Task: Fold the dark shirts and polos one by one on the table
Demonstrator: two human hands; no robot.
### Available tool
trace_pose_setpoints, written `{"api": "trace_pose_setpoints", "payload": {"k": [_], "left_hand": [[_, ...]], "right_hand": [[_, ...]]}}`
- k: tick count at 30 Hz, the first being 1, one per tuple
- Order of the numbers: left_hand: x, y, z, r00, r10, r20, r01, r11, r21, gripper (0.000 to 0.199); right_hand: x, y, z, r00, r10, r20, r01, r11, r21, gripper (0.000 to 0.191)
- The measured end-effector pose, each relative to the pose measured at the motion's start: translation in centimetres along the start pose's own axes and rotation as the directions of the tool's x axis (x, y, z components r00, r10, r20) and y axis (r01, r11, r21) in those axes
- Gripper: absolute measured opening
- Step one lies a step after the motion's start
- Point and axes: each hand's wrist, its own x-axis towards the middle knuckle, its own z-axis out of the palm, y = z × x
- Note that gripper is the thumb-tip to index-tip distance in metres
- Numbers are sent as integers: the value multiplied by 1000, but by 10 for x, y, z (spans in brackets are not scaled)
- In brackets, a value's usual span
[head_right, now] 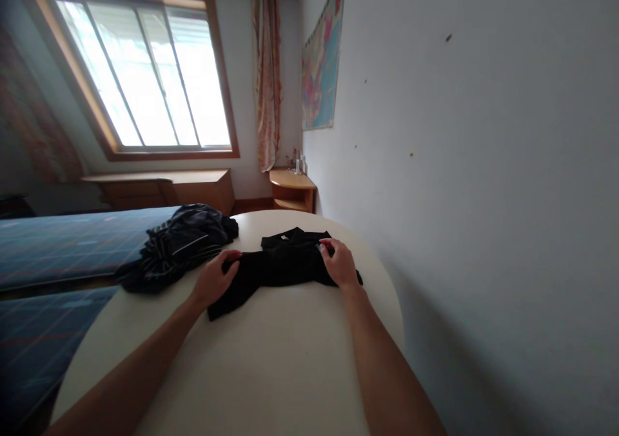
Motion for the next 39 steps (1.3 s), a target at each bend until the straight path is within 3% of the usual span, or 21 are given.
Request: {"api": "trace_pose_setpoints", "payload": {"k": [4,7,11,14,17,19,21,23,25,28,31,34,36,39], "left_hand": [[-10,14,10,986,136,92,-151,972,183,50],[-10,16,13,978,171,122,-192,963,189,31],[-6,17,3,985,160,71,-165,984,71,19],[-3,20,-9,979,124,160,-123,992,-16,21],[-2,25,-18,950,6,312,-18,999,38,37],[-3,28,-18,943,-118,312,69,984,163,47],[-7,31,-13,940,-210,270,122,943,309,61],[-12,33,-7,938,-228,262,111,911,396,69],[-17,36,-3,937,-192,292,63,914,400,58],[-17,39,-1,951,-114,289,11,942,335,32],[-7,39,-6,974,-111,195,67,974,215,28],[2,34,-15,971,-152,183,167,983,-75,22],[3,30,-24,935,-197,297,290,904,-313,21],[-3,24,-38,783,-217,583,538,706,-460,28]], "right_hand": [[-7,-13,9,972,-15,234,36,996,-86,37],[-8,-20,6,952,-53,302,83,993,-88,23],[-8,-32,-6,911,-140,389,103,988,112,21],[-9,-41,-9,851,-130,509,13,974,227,42],[-10,-42,-4,886,-99,453,28,987,161,32],[-11,-39,3,914,-107,390,82,993,79,27],[-13,-36,10,912,-107,397,104,994,30,38],[-15,-34,15,884,-90,458,102,995,-1,40],[-16,-36,17,865,-85,494,109,994,-19,29],[-15,-41,15,908,-101,408,96,995,33,22],[-11,-45,8,962,-81,262,29,980,197,24],[-7,-46,-4,964,-81,254,-20,928,371,24],[-6,-45,-9,950,-87,298,-55,899,434,36],[-5,-46,-11,935,-72,347,-98,888,449,49]]}}
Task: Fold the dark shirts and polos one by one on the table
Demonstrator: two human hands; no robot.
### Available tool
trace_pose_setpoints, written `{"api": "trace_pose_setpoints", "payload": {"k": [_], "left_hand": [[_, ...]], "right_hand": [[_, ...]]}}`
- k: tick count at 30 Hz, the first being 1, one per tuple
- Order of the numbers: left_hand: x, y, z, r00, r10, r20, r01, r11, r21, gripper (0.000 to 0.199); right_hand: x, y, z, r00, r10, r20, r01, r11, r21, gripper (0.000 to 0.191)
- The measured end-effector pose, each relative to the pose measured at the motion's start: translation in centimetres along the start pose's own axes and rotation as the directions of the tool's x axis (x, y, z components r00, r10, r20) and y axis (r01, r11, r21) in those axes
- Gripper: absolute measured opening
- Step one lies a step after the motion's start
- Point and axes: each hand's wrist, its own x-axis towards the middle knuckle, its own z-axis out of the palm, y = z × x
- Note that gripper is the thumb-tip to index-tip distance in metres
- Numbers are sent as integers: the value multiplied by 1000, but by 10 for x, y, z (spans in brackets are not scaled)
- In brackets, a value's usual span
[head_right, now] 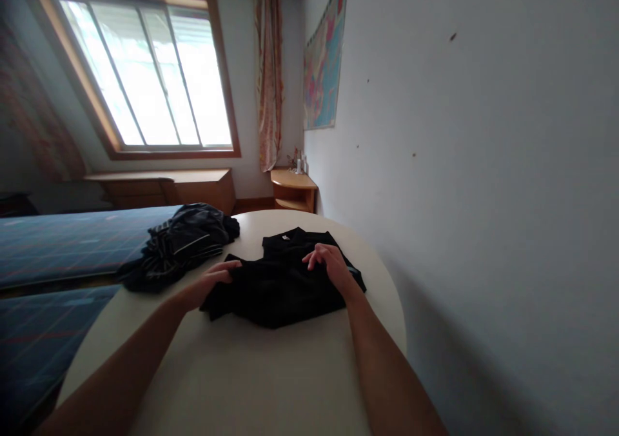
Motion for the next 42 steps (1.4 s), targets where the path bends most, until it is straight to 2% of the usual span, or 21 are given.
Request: {"api": "trace_pose_setpoints", "payload": {"k": [2,4,5,8,10,13,16,19,22,25,28,29,31,34,38,40,42], "left_hand": [[-6,1,-4,977,-69,200,84,994,-66,29],[-8,3,-5,937,-67,343,97,993,-72,34],[-7,4,-4,931,-58,359,85,995,-59,38],[-2,5,3,963,-24,270,7,998,63,46],[-1,5,8,970,-1,241,-45,982,185,50],[-3,5,15,957,-17,288,-82,941,327,59],[-7,7,19,934,-42,355,-104,918,382,71],[-11,12,18,881,-85,465,-115,916,384,78],[-16,21,14,785,-134,605,-95,939,331,68],[-21,27,12,687,-123,716,-54,974,220,55],[-22,25,15,643,-103,759,5,992,130,55],[-22,24,17,633,-115,765,41,992,116,56],[-20,20,21,618,-152,771,98,988,117,60],[-17,15,27,668,-134,732,38,988,147,59],[-12,11,36,813,-50,580,-155,942,299,52],[-11,8,39,879,12,476,-240,874,422,51],[-9,3,42,905,95,414,-318,797,513,50]], "right_hand": [[0,1,3,1000,25,18,-24,996,-81,46],[-1,2,6,995,49,86,-30,978,-204,39],[-2,3,8,987,64,147,-25,967,-252,36],[-7,3,11,930,123,345,-7,948,-319,38],[-9,1,11,894,160,419,-8,940,-342,40],[-10,-7,10,854,182,488,-5,940,-342,34],[-10,-20,8,802,161,576,-32,973,-228,29],[-11,-32,4,732,185,656,-162,982,-96,37],[-11,-36,1,691,224,688,-292,956,-18,46],[-10,-29,2,722,246,647,-306,952,-21,48],[-9,-21,5,785,236,573,-206,971,-118,44],[-9,-19,6,786,239,570,-182,971,-157,44],[-10,-16,7,755,272,596,-175,960,-217,49],[-12,-13,7,693,322,645,-204,946,-253,55],[-12,-11,11,623,350,699,-210,936,-282,54],[-12,-9,15,628,366,687,-192,928,-319,38],[-12,-8,19,665,377,645,-153,914,-376,21]]}}
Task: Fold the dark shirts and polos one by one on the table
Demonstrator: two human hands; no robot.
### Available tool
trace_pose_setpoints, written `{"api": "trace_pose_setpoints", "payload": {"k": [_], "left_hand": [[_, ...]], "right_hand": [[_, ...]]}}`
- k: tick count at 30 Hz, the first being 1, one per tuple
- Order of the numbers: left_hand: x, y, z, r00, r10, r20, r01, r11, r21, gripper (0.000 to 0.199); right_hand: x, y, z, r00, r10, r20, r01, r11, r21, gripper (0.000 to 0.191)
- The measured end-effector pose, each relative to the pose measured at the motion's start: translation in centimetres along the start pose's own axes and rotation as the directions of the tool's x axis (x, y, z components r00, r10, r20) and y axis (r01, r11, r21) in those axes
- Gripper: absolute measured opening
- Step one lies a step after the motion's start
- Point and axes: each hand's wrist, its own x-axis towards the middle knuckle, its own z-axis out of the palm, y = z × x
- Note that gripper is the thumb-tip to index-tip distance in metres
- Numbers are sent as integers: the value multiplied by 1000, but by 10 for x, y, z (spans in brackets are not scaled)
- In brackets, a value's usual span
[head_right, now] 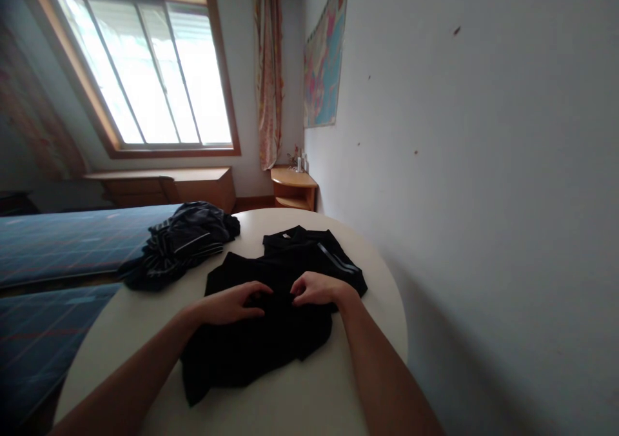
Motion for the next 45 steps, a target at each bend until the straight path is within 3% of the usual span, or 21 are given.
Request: {"api": "trace_pose_setpoints", "payload": {"k": [3,5,8,13,18,23,26,31,35,37,40,43,45], "left_hand": [[2,-9,8,995,58,-76,-45,986,160,49],[3,-17,13,994,60,-91,-34,963,266,63],[8,-28,18,994,36,-106,7,924,383,83],[28,-47,23,988,-44,-148,109,878,466,79],[55,-63,17,984,-79,-161,151,851,503,71],[88,-78,4,965,-152,-212,243,821,517,69],[104,-84,-3,947,-117,-298,248,858,451,64],[109,-80,-7,891,-23,-454,186,930,318,44],[92,-66,-7,847,94,-524,23,977,212,52],[80,-59,-5,861,123,-494,-50,986,158,56],[62,-51,1,922,150,-358,-92,980,174,50],[45,-43,8,942,208,-264,-151,964,221,42],[32,-37,11,942,247,-229,-191,952,241,33]], "right_hand": [[3,0,2,989,-22,-147,6,994,-105,14],[4,0,2,959,-44,-279,-12,981,-196,15],[5,-3,4,912,4,-411,-166,919,-359,20],[12,-13,14,898,160,-411,-358,809,-466,31],[34,-3,6,899,250,-359,-375,863,-338,34],[70,24,-14,883,230,-410,-368,881,-297,39],[88,38,-17,854,195,-483,-362,889,-281,41],[94,56,-9,739,65,-671,-277,937,-214,33],[81,57,-3,642,-85,-762,-204,939,-276,28],[73,53,-4,585,-107,-804,-183,948,-260,26],[62,44,-11,477,-125,-870,-88,978,-189,29],[46,36,-19,383,-166,-909,130,984,-125,32],[31,31,-22,366,-159,-917,299,953,-46,30]]}}
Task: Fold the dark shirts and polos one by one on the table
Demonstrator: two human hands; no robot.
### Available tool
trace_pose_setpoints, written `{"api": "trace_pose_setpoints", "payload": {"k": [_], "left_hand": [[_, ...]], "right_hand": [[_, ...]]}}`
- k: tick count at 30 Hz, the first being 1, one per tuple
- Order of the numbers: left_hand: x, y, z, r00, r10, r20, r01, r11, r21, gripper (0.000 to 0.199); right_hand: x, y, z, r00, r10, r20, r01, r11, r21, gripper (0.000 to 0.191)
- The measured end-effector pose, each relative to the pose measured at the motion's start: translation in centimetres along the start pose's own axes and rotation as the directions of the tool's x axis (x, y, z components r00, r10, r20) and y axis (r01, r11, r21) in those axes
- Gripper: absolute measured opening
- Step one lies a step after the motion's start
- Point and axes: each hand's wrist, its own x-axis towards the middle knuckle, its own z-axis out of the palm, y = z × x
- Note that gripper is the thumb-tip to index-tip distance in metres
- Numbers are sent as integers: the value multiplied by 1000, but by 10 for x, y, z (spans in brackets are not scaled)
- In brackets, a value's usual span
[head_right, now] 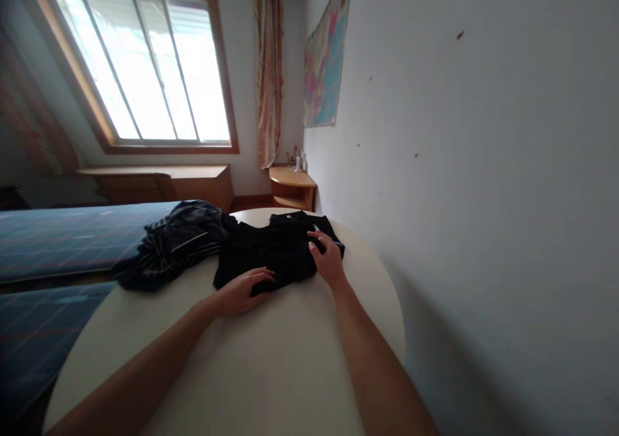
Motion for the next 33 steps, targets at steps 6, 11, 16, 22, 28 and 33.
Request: {"api": "trace_pose_setpoints", "payload": {"k": [6,11,16,22,28,33], "left_hand": [[-26,31,-14,998,-52,38,51,998,35,19],[-29,42,-20,994,-109,22,109,994,24,40],[-27,37,-8,999,-8,-40,7,1000,-7,35],[-32,15,9,994,-91,62,83,990,118,51],[-36,5,5,986,-146,77,132,979,157,62],[-36,9,-2,987,-123,104,110,986,128,62]], "right_hand": [[-15,-18,-40,996,92,-11,-80,915,396,45],[-17,-18,-53,979,201,-40,-137,788,600,66],[-15,-2,-51,954,277,-111,-236,927,290,61],[-22,26,-34,970,221,104,-197,959,-205,34],[-27,40,-27,967,208,147,-135,909,-395,45],[-19,36,-31,960,272,63,-238,915,-327,34]]}}
